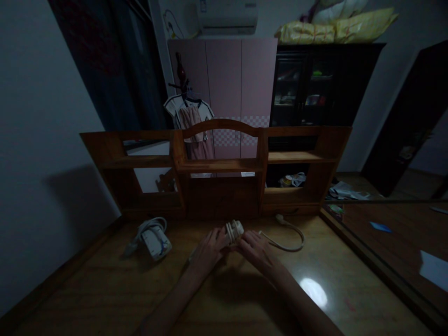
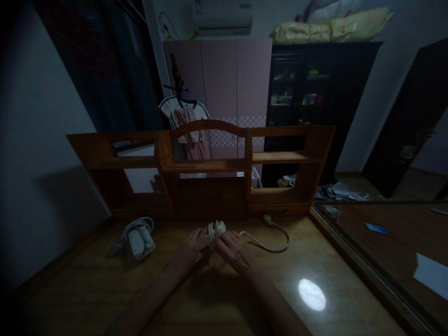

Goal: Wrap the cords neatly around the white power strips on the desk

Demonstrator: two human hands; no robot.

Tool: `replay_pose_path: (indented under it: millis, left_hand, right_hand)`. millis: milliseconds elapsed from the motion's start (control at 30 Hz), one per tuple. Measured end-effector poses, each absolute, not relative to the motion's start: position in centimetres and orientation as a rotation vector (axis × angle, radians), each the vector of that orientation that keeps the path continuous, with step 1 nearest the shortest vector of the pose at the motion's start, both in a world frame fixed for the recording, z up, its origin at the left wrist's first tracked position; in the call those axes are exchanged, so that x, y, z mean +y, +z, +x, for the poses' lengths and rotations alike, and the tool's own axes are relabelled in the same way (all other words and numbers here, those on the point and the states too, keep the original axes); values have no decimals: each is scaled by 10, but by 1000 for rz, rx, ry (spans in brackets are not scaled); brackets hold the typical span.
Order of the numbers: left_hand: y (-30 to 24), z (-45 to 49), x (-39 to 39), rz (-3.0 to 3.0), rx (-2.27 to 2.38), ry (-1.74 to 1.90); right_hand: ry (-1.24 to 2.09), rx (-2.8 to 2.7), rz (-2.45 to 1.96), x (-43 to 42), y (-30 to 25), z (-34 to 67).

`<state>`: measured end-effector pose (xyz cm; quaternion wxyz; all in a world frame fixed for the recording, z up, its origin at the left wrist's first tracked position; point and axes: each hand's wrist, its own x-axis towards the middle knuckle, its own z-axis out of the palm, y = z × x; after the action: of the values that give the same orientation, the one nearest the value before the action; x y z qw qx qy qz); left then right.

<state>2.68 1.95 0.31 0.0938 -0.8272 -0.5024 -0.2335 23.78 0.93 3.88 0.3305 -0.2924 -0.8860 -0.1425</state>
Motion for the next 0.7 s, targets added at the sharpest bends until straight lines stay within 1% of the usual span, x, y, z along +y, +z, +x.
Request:
replay_pose_path:
  millis: [200,400,500,700]
  left_hand:
    - [15,27,12,-2592,-1467,-550]
    - [21,29,4,-2739,-1252,-502]
    - [24,34,-1,-2760,-1164,-478]
    - [28,41,-9,-2813,-1062,-447]
  right_hand:
    - [-452,-2244,-672,13,38,241]
    - [-415,-2264,-736,19,38,257]
    - [-283,-2254,-786,19,38,263]
    - [148,-2138,-894,22,37,265]
